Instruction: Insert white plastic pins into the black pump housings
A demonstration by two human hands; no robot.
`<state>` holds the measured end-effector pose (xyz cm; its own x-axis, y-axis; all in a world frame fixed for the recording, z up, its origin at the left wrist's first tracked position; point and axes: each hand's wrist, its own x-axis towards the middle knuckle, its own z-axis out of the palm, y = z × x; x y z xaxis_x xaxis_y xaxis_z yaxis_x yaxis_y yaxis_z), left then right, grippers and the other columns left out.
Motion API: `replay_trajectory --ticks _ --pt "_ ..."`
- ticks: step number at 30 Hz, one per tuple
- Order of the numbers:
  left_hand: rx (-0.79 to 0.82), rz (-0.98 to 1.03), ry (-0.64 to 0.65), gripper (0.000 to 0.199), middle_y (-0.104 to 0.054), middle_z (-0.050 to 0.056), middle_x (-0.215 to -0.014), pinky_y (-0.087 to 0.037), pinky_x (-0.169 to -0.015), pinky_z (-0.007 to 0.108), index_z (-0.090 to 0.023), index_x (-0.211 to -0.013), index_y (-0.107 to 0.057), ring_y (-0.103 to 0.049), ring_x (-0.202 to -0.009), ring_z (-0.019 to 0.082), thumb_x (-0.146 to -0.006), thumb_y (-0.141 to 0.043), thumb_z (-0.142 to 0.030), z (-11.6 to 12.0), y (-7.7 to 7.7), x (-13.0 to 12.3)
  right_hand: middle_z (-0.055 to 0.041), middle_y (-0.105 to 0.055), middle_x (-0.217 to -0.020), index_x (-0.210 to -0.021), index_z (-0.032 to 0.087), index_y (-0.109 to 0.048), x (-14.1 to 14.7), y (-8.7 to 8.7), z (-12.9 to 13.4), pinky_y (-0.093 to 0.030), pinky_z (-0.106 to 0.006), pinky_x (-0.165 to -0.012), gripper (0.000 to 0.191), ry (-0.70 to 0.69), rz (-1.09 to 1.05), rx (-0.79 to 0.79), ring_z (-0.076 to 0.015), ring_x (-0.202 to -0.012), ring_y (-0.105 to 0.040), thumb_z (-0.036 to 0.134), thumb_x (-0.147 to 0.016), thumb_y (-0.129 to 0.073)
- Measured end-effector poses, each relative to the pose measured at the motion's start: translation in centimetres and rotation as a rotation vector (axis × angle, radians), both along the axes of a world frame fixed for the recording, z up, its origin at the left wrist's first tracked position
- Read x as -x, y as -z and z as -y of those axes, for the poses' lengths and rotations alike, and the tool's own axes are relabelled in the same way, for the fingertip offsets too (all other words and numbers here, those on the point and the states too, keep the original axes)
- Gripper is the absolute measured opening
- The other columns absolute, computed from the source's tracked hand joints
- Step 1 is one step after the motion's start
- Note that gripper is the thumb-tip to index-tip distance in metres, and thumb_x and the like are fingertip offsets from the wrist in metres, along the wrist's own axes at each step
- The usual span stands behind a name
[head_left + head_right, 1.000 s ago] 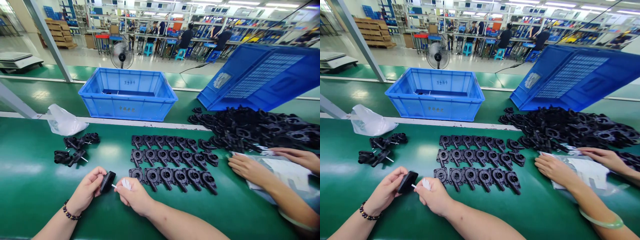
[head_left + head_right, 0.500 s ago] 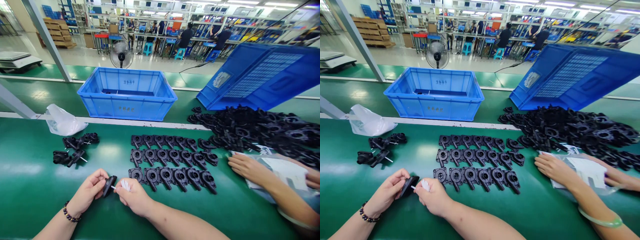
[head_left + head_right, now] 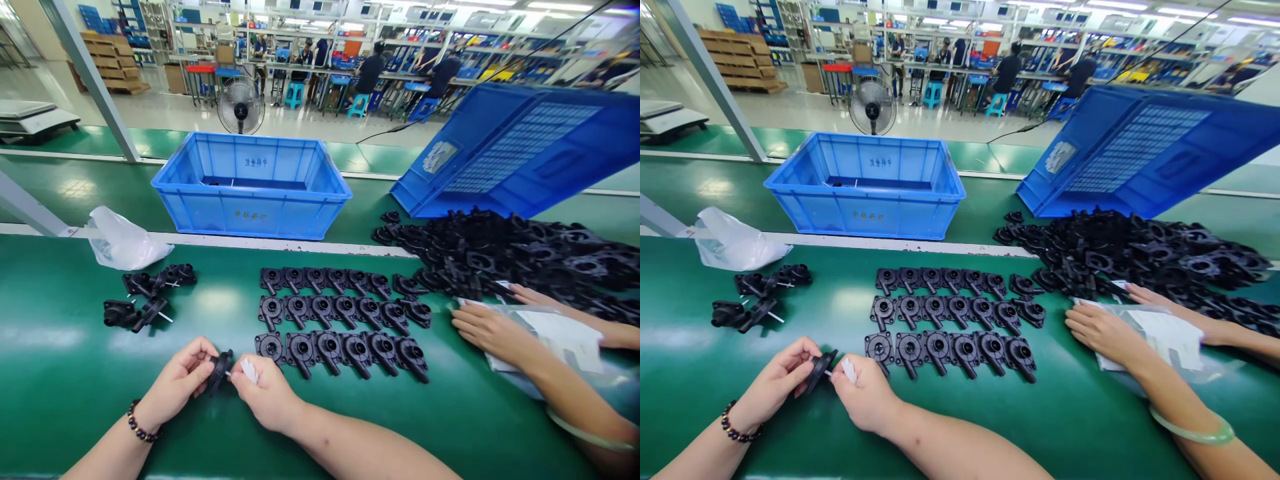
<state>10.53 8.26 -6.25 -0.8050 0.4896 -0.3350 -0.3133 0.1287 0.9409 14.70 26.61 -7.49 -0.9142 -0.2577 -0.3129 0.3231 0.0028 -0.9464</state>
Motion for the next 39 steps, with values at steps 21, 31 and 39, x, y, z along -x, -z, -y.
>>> replay_trajectory --ticks 21,31,39 --pt "0.491 -0.81 -0.054 0.011 -0.057 0.004 -0.079 -0.04 -0.061 0.026 -0.022 -0.094 -0.053 -0.053 -0.065 0.016 -0.084 -0.053 -0.026 0.9 -4.9 -1.5 0.0056 -0.036 -0.049 -0.078 0.015 -0.055 0.2 -0.2 0.0 -0.026 -0.022 -0.045 0.036 0.142 -0.07 0.167 -0.0087 -0.046 -0.031 0.052 -0.08 -0.05" --pt "1.074 -1.089 0.376 0.017 -0.056 0.005 -0.075 -0.033 -0.056 0.031 -0.019 -0.085 -0.052 -0.051 -0.062 0.02 -0.09 -0.036 -0.022 0.6 -6.3 1.0 0.0035 -0.04 -0.055 -0.075 0.016 -0.056 0.0 -0.3 -0.1 -0.03 -0.023 -0.05 0.021 0.089 -0.143 0.018 -0.0099 -0.051 -0.035 0.034 -0.083 -0.048" --pt "1.06 -1.055 0.248 0.012 -0.056 0.005 -0.074 -0.035 -0.059 0.03 -0.02 -0.085 -0.049 -0.054 -0.064 0.02 -0.089 -0.04 -0.027 1.5 -5.7 2.2 0.0033 -0.045 -0.058 -0.074 0.016 -0.057 -0.3 -1.1 0.2 -0.031 -0.021 -0.052 0.011 -0.01 -0.141 0.015 -0.0089 -0.054 -0.039 0.023 -0.079 -0.051"
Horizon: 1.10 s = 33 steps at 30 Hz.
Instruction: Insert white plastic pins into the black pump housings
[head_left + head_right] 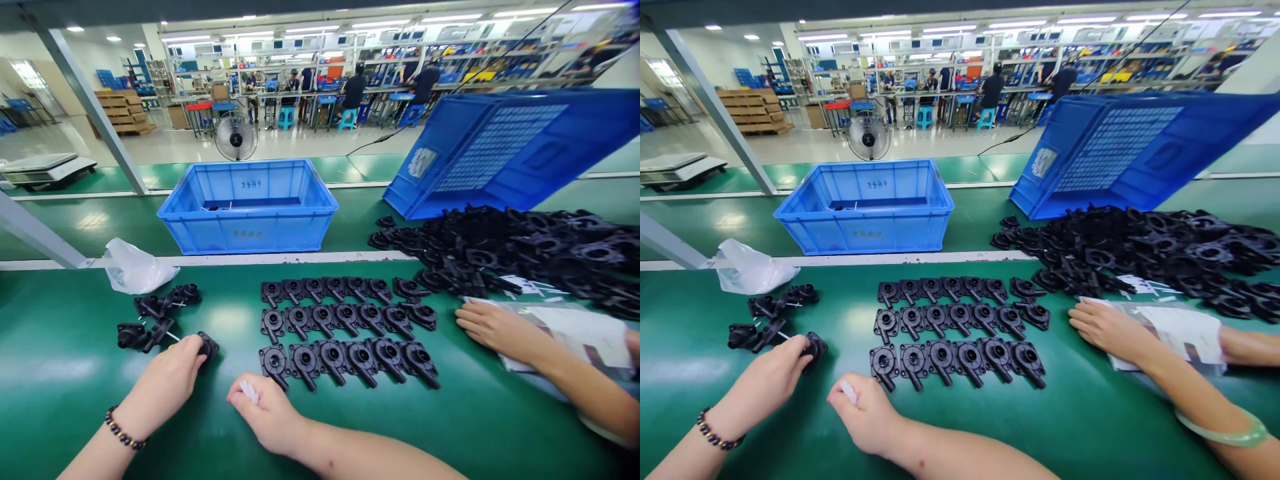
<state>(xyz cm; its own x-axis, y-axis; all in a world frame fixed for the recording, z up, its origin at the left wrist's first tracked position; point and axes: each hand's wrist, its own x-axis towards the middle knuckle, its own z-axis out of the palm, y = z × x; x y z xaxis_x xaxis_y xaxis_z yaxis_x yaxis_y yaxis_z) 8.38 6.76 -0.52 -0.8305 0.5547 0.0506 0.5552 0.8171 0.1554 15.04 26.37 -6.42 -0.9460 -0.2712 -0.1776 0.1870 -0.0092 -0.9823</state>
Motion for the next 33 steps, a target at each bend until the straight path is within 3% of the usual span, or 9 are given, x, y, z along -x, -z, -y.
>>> replay_trajectory --ticks 5,11,13,16,20,23,26,29,33 --pt "0.041 0.014 -0.049 0.016 -0.055 0.003 -0.073 -0.039 -0.061 0.03 -0.02 -0.085 -0.048 -0.055 -0.065 0.02 -0.09 -0.037 -0.03 0.9 1.6 1.9 0.0087 -0.037 -0.049 -0.083 0.017 -0.052 0.5 0.7 0.3 -0.023 -0.018 -0.041 0.008 -0.042 0.21 0.248 -0.0058 -0.042 -0.028 0.024 -0.079 -0.052" --pt "-0.01 -0.305 -0.084 0.03 -0.053 0.012 -0.105 -0.045 -0.08 0.035 -0.013 -0.117 -0.044 -0.054 -0.094 0.024 -0.089 -0.038 -0.023 -0.4 0.8 3.6 0.0083 -0.05 -0.053 -0.094 0.015 -0.055 0.8 0.9 0.4 -0.017 -0.018 -0.033 0.019 -0.151 0.407 0.321 -0.0028 -0.031 -0.024 0.014 -0.077 -0.045" --pt "-0.056 -0.309 -0.009 0.033 -0.05 0.012 -0.11 -0.045 -0.083 0.035 -0.015 -0.122 -0.042 -0.052 -0.098 0.024 -0.089 -0.04 -0.022 -1.7 0.7 3.1 0.0078 -0.053 -0.054 -0.095 0.014 -0.057 0.7 0.7 0.1 -0.017 -0.018 -0.033 0.022 -0.207 0.401 0.368 -0.0024 -0.03 -0.023 0.012 -0.075 -0.047" --pt "-0.119 -0.158 0.214 0.026 -0.048 0.011 -0.11 -0.045 -0.081 0.033 -0.018 -0.115 -0.049 -0.05 -0.096 0.021 -0.09 -0.04 -0.018 -4.3 1.2 1.8 0.0053 -0.058 -0.06 -0.095 0.011 -0.061 0.3 0.3 -0.4 -0.021 -0.018 -0.035 0.021 -0.434 0.309 0.469 -0.0017 -0.034 -0.029 0.016 -0.076 -0.053" --pt "-0.069 0.024 0.456 0.029 -0.05 0.009 -0.107 -0.046 -0.077 0.033 -0.022 -0.117 -0.05 -0.05 -0.093 0.021 -0.09 -0.04 -0.017 -7.8 2.4 0.7 0.0042 -0.059 -0.063 -0.099 0.01 -0.058 -0.1 0.3 -0.8 -0.025 -0.018 -0.038 0.033 -0.677 0.242 0.55 -0.0016 -0.038 -0.033 0.033 -0.075 -0.063" --pt "-0.019 0.111 0.513 0.024 -0.053 0.007 -0.096 -0.047 -0.072 0.032 -0.022 -0.111 -0.054 -0.052 -0.084 0.019 -0.089 -0.044 -0.022 -9.7 2.8 0.7 0.0039 -0.06 -0.064 -0.091 0.012 -0.054 0.0 0.4 -0.8 -0.024 -0.017 -0.038 0.04 -0.652 0.222 0.549 -0.0015 -0.038 -0.032 0.044 -0.071 -0.067" --pt "-0.007 0.164 0.481 0.017 -0.053 0.004 -0.084 -0.045 -0.064 0.029 -0.021 -0.1 -0.059 -0.052 -0.071 0.017 -0.088 -0.046 -0.023 -10.4 2.8 1.0 0.003 -0.061 -0.065 -0.085 0.014 -0.053 0.0 0.3 -0.8 -0.023 -0.018 -0.036 0.038 -0.593 0.209 0.552 -0.0017 -0.036 -0.032 0.044 -0.069 -0.069" --pt "-0.023 0.177 0.418 0.013 -0.054 0.003 -0.084 -0.044 -0.062 0.027 -0.02 -0.095 -0.058 -0.052 -0.069 0.016 -0.087 -0.048 -0.023 -9.6 2.9 1.2 0.0026 -0.062 -0.065 -0.082 0.014 -0.054 0.0 0.1 -0.9 -0.023 -0.017 -0.035 0.036 -0.567 0.196 0.529 -0.0019 -0.035 -0.032 0.043 -0.069 -0.07" --pt "-0.068 0.206 0.281 0.013 -0.055 0.003 -0.087 -0.044 -0.065 0.027 -0.019 -0.097 -0.054 -0.054 -0.073 0.016 -0.086 -0.047 -0.021 -6.8 3.3 0.9 0.0027 -0.06 -0.059 -0.074 0.012 -0.057 0.2 -0.1 -0.9 -0.022 -0.017 -0.036 0.036 -0.441 0.16 0.471 -0.0018 -0.036 -0.033 0.044 -0.066 -0.071"
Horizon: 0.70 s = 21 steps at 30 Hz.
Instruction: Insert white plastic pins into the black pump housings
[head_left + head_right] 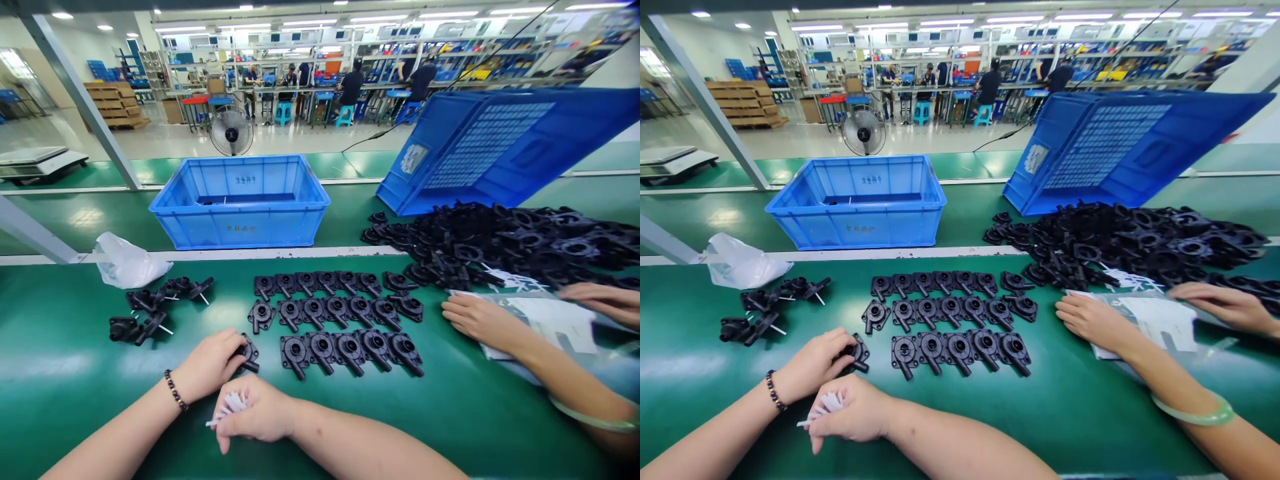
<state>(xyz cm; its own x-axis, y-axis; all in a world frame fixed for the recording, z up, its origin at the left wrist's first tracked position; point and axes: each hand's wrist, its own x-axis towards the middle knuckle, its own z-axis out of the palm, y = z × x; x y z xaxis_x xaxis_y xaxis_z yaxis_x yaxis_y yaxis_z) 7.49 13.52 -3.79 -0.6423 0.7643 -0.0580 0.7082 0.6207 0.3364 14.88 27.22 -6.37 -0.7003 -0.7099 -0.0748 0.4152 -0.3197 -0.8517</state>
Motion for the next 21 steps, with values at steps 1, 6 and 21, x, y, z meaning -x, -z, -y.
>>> replay_trajectory --ticks 1,6,21 --pt "-0.026 0.024 -0.061 0.012 -0.055 0.003 -0.087 -0.043 -0.067 0.028 -0.019 -0.096 -0.054 -0.054 -0.074 0.017 -0.086 -0.046 -0.021 0.8 0.1 -0.2 0.0029 -0.058 -0.056 -0.073 0.012 -0.058 0.1 0.0 0.0 -0.023 -0.017 -0.037 0.037 0.038 -0.001 -0.003 -0.002 -0.036 -0.034 0.045 -0.066 -0.071" --pt "-0.397 0.399 -0.55 0.018 -0.051 -0.001 -0.07 -0.038 -0.058 0.025 -0.02 -0.09 -0.052 -0.048 -0.061 0.014 -0.087 -0.048 -0.038 4.2 0.1 -1.4 0.0075 -0.047 -0.044 -0.078 0.012 -0.058 0.6 0.4 0.2 -0.023 -0.018 -0.036 0.041 0.196 0.053 -0.01 -0.0034 -0.034 -0.032 0.051 -0.069 -0.067" --pt "-1.009 1.345 -0.607 0.036 -0.039 -0.005 -0.06 -0.015 -0.04 0.017 -0.015 -0.082 -0.051 -0.025 -0.044 0.002 -0.076 -0.064 -0.048 4.5 1.2 -2.6 0.0091 -0.033 -0.047 -0.07 0.016 -0.047 1.1 0.7 0.3 -0.019 -0.02 -0.041 0.037 0.436 0.047 -0.318 -0.0041 -0.043 -0.024 0.05 -0.073 -0.061"
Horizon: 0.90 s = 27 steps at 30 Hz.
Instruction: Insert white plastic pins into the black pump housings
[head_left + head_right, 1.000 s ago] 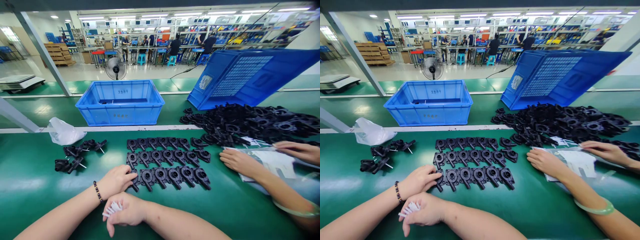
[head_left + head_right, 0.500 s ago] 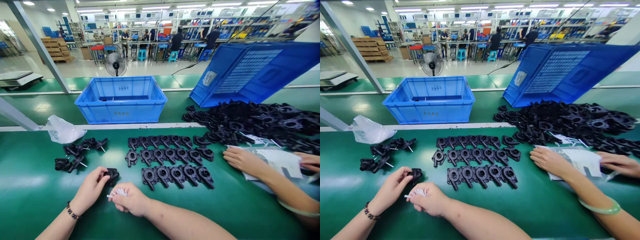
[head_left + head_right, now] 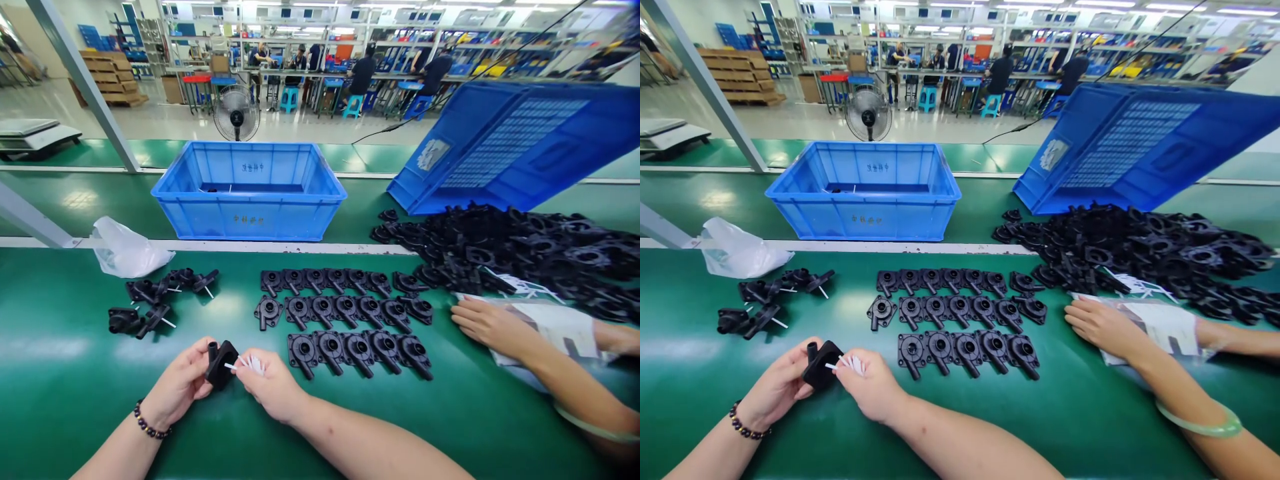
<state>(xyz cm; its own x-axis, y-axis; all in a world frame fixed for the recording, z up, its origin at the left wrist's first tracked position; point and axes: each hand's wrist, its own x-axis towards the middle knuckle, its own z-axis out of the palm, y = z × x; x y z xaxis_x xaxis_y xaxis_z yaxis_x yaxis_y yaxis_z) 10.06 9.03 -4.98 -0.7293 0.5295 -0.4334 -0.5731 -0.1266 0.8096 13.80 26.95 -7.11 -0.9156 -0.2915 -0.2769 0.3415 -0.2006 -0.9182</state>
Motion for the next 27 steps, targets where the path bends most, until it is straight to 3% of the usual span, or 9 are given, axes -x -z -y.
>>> replay_trajectory --ticks 12,20,23,27 --pt "0.121 -0.206 0.108 0.029 -0.037 -0.007 -0.061 -0.015 -0.041 0.016 -0.019 -0.085 -0.044 -0.021 -0.046 0.003 -0.084 -0.055 -0.045 0.6 0.9 0.1 0.0058 -0.038 -0.054 -0.065 0.016 -0.045 -0.3 -0.8 -0.3 -0.026 -0.019 -0.047 0.017 -0.003 -0.12 -0.302 -0.0064 -0.051 -0.031 0.025 -0.078 -0.051" --pt "0.15 -0.245 0.161 0.032 -0.039 -0.006 -0.062 -0.018 -0.041 0.016 -0.02 -0.085 -0.041 -0.023 -0.047 0.005 -0.083 -0.054 -0.049 0.7 1.6 0.0 0.0054 -0.041 -0.053 -0.067 0.017 -0.048 -0.8 -0.4 -0.2 -0.027 -0.02 -0.048 0.014 -0.035 -0.276 -0.443 -0.0069 -0.049 -0.035 0.023 -0.08 -0.05" --pt "0.257 -0.306 0.164 0.031 -0.039 -0.006 -0.061 -0.021 -0.043 0.018 -0.02 -0.085 -0.041 -0.026 -0.047 0.006 -0.085 -0.049 -0.05 0.8 0.4 -0.3 0.0046 -0.041 -0.055 -0.068 0.016 -0.051 -0.6 -0.3 -0.1 -0.028 -0.02 -0.049 0.018 -0.003 -0.224 -0.363 -0.0075 -0.051 -0.035 0.028 -0.081 -0.051" --pt "0.617 -0.622 0.132 0.023 -0.049 -0.002 -0.068 -0.035 -0.053 0.021 -0.021 -0.09 -0.044 -0.045 -0.057 0.011 -0.089 -0.042 -0.044 2.0 -3.1 -0.7 0.004 -0.037 -0.055 -0.075 0.014 -0.06 -0.2 -0.3 -0.2 -0.029 -0.021 -0.049 0.032 0.067 -0.163 -0.179 -0.0083 -0.052 -0.032 0.043 -0.084 -0.047"
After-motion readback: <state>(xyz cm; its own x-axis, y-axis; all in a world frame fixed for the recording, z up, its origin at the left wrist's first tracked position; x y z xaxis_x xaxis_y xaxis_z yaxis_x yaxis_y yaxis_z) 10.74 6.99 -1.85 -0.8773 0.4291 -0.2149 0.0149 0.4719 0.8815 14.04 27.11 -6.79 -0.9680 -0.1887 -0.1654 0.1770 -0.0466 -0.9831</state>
